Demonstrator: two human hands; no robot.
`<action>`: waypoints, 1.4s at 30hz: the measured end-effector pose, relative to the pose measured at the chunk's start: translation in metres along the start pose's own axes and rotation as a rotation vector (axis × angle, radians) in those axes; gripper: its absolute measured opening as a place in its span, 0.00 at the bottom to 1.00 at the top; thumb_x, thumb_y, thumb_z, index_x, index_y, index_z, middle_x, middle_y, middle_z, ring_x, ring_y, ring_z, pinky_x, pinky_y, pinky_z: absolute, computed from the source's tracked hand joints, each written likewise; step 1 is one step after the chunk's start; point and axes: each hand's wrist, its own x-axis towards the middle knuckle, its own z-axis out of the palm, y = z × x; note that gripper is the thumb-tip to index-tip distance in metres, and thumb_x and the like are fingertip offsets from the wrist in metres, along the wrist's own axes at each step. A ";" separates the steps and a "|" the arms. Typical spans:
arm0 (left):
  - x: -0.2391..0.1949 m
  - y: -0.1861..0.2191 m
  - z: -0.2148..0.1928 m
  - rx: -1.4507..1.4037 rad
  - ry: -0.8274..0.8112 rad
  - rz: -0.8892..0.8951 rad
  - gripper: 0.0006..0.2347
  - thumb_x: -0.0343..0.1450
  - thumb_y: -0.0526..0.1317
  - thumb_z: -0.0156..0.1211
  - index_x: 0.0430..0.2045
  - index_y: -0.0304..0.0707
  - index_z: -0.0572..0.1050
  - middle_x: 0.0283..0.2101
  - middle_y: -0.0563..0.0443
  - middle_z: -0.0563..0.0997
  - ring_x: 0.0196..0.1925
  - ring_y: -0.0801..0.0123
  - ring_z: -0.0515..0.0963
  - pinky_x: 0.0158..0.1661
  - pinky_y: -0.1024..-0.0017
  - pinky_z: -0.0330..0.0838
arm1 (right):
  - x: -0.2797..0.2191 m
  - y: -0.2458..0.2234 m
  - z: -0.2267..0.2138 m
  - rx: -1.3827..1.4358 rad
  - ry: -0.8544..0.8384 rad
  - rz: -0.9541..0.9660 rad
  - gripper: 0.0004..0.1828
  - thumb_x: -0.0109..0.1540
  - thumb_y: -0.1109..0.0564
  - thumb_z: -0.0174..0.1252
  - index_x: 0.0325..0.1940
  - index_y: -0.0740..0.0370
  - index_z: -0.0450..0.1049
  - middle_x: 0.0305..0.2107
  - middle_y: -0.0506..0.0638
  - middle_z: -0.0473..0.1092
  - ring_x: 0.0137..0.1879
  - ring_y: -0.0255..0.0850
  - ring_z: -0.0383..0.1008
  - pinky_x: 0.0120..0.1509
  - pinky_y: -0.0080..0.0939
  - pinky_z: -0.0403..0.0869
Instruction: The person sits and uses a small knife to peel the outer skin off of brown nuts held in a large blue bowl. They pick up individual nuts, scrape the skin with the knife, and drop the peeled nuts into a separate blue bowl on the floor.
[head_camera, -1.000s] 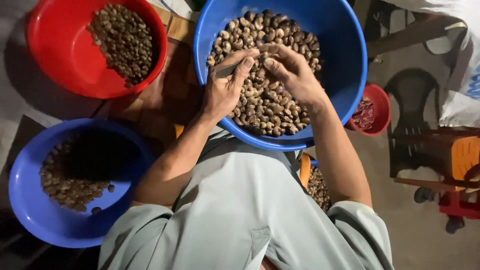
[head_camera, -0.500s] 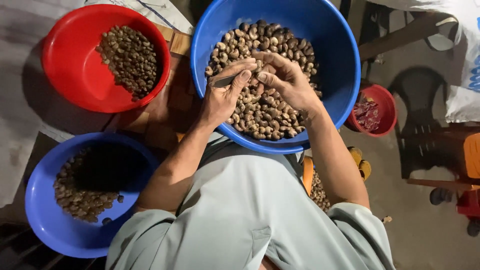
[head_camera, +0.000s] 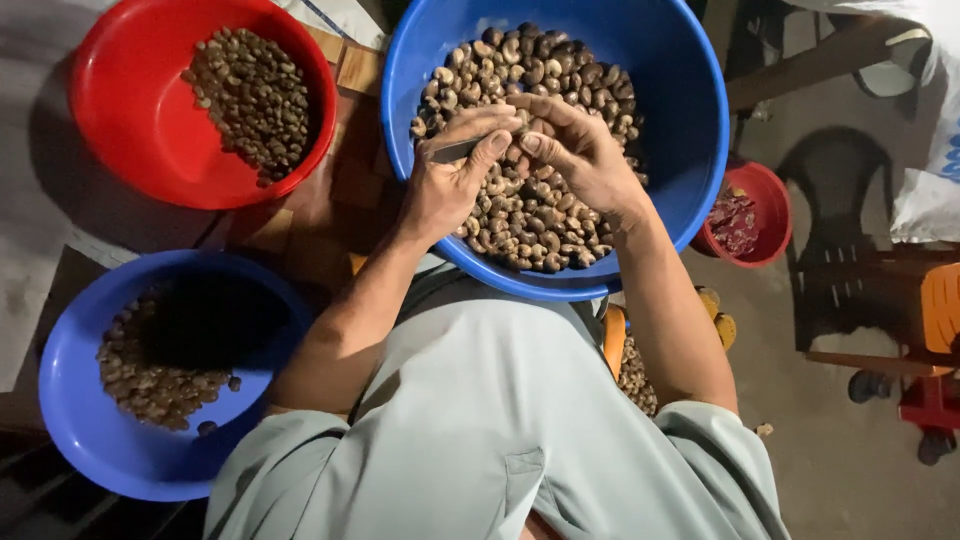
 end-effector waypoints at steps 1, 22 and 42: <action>-0.001 -0.002 0.001 -0.001 0.000 -0.004 0.10 0.78 0.40 0.56 0.46 0.34 0.79 0.54 0.44 0.80 0.56 0.60 0.80 0.58 0.67 0.78 | -0.001 0.001 0.000 0.002 0.001 0.004 0.25 0.70 0.62 0.54 0.72 0.71 0.62 0.42 0.54 0.73 0.41 0.37 0.76 0.45 0.30 0.77; -0.003 -0.015 0.003 0.029 0.006 -0.035 0.10 0.77 0.40 0.57 0.46 0.31 0.80 0.57 0.44 0.76 0.58 0.60 0.79 0.59 0.68 0.79 | -0.001 0.000 0.004 -0.082 0.049 0.042 0.26 0.69 0.59 0.57 0.70 0.69 0.64 0.36 0.49 0.72 0.39 0.34 0.78 0.34 0.24 0.72; -0.002 -0.007 0.001 0.036 0.014 -0.022 0.09 0.78 0.37 0.56 0.46 0.30 0.79 0.54 0.43 0.80 0.57 0.60 0.80 0.58 0.68 0.79 | -0.004 0.010 0.009 -0.235 0.085 -0.021 0.25 0.69 0.64 0.57 0.70 0.70 0.62 0.49 0.58 0.73 0.44 0.39 0.76 0.49 0.35 0.79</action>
